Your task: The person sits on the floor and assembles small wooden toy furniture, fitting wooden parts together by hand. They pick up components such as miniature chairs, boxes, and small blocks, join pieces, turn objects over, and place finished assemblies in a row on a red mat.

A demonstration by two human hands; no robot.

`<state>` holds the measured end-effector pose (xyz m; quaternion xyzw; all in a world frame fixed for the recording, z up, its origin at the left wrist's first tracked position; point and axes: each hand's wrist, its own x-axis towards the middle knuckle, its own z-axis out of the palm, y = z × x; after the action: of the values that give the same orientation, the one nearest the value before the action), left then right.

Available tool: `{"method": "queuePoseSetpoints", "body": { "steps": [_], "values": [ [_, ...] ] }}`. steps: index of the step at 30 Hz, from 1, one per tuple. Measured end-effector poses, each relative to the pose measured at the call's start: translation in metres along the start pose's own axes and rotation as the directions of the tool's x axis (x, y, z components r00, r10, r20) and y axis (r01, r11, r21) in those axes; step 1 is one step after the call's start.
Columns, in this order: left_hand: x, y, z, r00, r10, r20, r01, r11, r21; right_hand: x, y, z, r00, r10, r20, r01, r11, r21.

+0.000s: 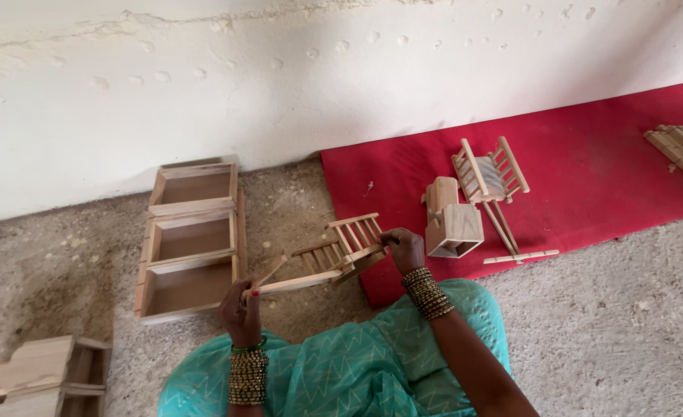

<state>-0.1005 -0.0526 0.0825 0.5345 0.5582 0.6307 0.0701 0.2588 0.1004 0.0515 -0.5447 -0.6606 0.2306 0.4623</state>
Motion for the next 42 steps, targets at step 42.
{"method": "queuePoseSetpoints", "body": {
  "steps": [42],
  "values": [
    [0.04,-0.048,0.019,0.624,-0.746,0.231,0.565,0.227,-0.794,0.005,-0.013,-0.046,0.963,0.034,0.269,-0.128,0.932,0.34]
  ]
}}
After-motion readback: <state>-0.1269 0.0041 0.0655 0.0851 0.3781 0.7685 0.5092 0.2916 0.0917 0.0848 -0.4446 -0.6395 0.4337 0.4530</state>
